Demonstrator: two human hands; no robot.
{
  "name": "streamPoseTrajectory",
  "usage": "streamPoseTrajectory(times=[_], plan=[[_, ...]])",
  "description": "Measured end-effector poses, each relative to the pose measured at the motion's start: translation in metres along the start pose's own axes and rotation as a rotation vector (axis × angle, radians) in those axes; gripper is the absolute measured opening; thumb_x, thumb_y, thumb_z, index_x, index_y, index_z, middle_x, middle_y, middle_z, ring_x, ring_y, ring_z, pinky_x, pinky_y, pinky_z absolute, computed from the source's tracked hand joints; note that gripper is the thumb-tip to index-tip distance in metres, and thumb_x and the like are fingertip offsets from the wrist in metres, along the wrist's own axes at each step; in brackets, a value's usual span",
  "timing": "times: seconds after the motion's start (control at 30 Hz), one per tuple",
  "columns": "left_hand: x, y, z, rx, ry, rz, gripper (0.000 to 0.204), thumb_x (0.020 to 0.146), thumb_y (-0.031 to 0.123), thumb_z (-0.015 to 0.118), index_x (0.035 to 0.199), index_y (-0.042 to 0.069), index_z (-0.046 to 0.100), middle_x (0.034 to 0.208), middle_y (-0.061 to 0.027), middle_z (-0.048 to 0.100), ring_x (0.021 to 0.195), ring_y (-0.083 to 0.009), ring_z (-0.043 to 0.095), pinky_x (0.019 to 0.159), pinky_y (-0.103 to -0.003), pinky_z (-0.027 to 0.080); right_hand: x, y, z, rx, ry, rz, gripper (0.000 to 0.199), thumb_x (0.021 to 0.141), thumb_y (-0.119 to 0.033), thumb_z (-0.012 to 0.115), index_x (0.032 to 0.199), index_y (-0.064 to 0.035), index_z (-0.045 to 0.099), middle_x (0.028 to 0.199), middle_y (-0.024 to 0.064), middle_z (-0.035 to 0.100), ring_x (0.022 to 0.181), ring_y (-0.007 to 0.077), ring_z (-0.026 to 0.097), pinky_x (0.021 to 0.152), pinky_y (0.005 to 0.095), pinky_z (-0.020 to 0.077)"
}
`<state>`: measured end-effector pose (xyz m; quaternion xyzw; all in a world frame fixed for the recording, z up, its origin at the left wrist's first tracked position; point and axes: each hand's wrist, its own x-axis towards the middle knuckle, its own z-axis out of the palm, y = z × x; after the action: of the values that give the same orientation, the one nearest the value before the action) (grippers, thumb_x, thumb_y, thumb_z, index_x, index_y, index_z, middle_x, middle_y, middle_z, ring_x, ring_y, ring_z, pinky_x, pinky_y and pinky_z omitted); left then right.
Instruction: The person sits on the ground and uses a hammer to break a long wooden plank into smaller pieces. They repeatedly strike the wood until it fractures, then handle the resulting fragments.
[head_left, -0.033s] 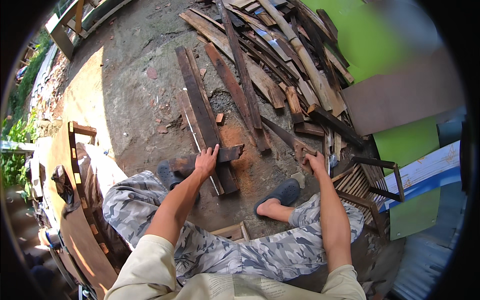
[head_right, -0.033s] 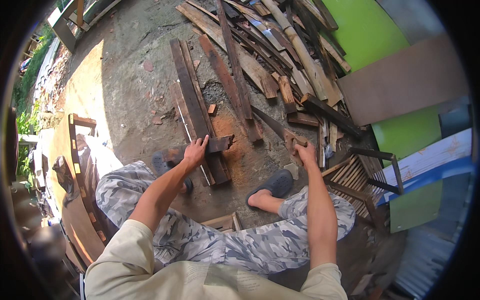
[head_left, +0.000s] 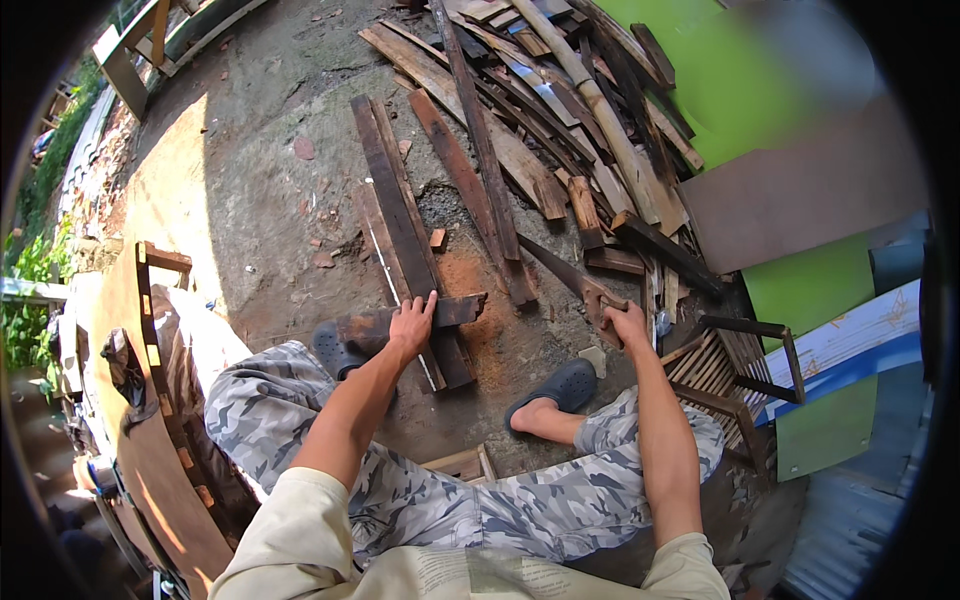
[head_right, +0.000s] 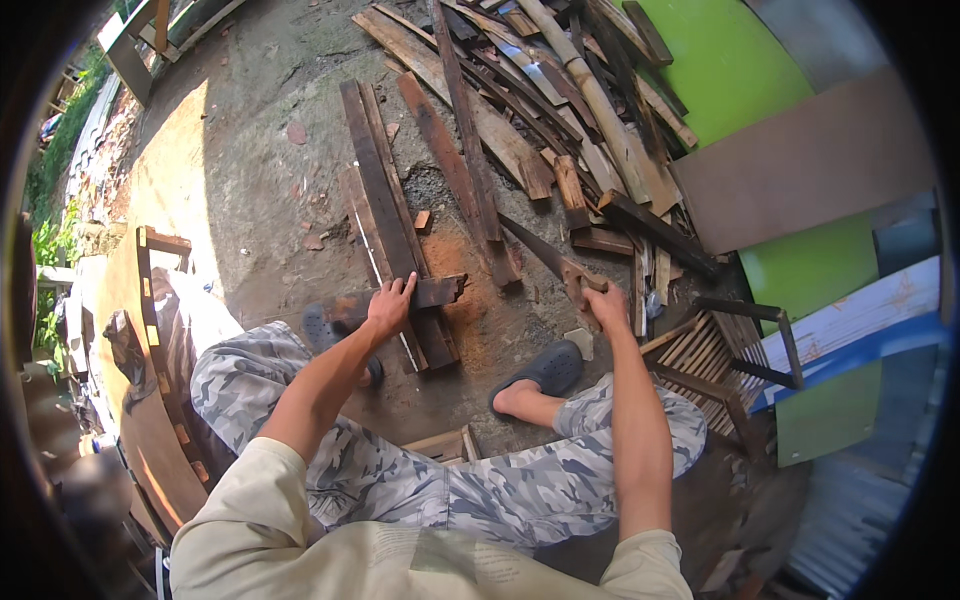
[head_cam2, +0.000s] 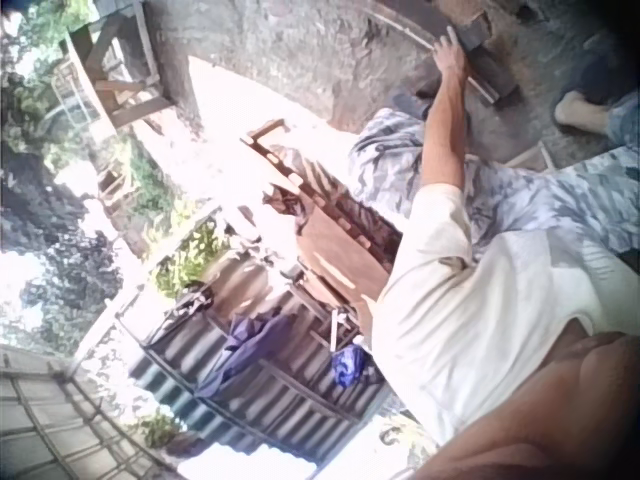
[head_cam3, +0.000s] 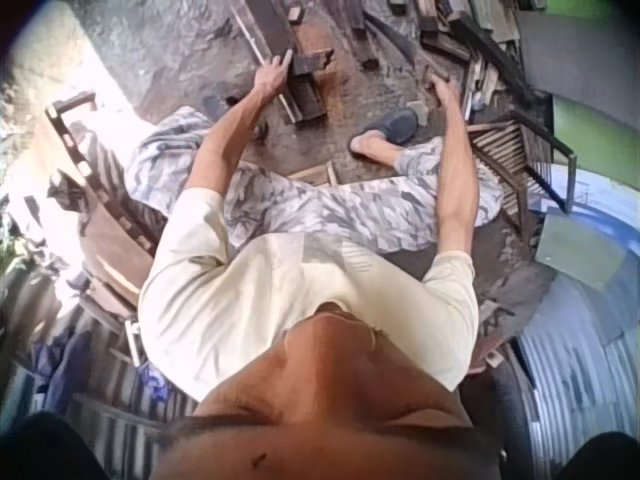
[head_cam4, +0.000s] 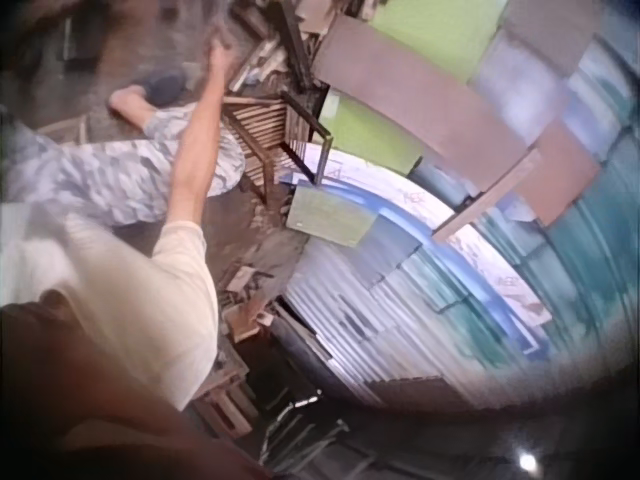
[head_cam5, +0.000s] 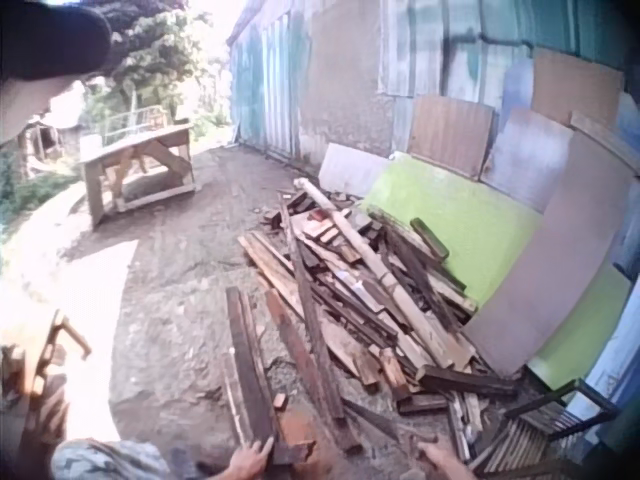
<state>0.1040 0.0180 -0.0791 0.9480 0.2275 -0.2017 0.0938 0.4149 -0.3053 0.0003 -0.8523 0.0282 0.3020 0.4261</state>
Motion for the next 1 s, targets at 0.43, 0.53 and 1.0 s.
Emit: streamPoseTrajectory(times=[0.43, 0.53, 1.0], plan=[[-0.024, 0.006, -0.012, -0.162, -0.031, 0.039, 0.086, 0.089, 0.027, 0.068, 0.158, 0.031, 0.016, 0.165, -0.0155, 0.008, 0.150, -0.0397, 0.015, 0.114, -0.058, 0.030, -0.161, -0.118, -0.077, -0.168, 0.150, -0.241, 0.024, 0.078, -0.014, 0.060, 0.097, 0.0014, 0.059, 0.070, 0.0077, 0.063, 0.054, 0.0170, 0.061, 0.055, 0.0327, 0.0474], [-0.033, 0.019, -0.007, -0.143, -0.069, 0.040, 0.085, 0.089, 0.029, 0.067, 0.158, 0.031, 0.017, 0.165, -0.0159, 0.008, 0.149, -0.0442, 0.016, 0.113, -0.061, 0.030, -0.202, -0.128, -0.068, 0.014, 0.077, -0.331, 0.023, 0.079, -0.010, 0.058, 0.099, 0.0008, 0.057, 0.072, 0.0062, 0.062, 0.057, 0.0143, 0.062, 0.054, 0.0294, 0.0482], [-0.005, 0.042, -0.037, -0.068, -0.372, 0.043, 0.106, 0.082, 0.074, 0.055, 0.158, 0.011, 0.015, 0.158, -0.0276, 0.023, 0.151, -0.0394, 0.010, 0.117, -0.059, 0.024, -0.218, -0.112, 0.000, 0.107, 0.044, -0.561, 0.020, 0.081, -0.011, 0.062, 0.097, -0.0008, 0.057, 0.075, 0.0092, 0.066, 0.060, 0.0167, 0.061, 0.057, 0.0313, 0.0482]])
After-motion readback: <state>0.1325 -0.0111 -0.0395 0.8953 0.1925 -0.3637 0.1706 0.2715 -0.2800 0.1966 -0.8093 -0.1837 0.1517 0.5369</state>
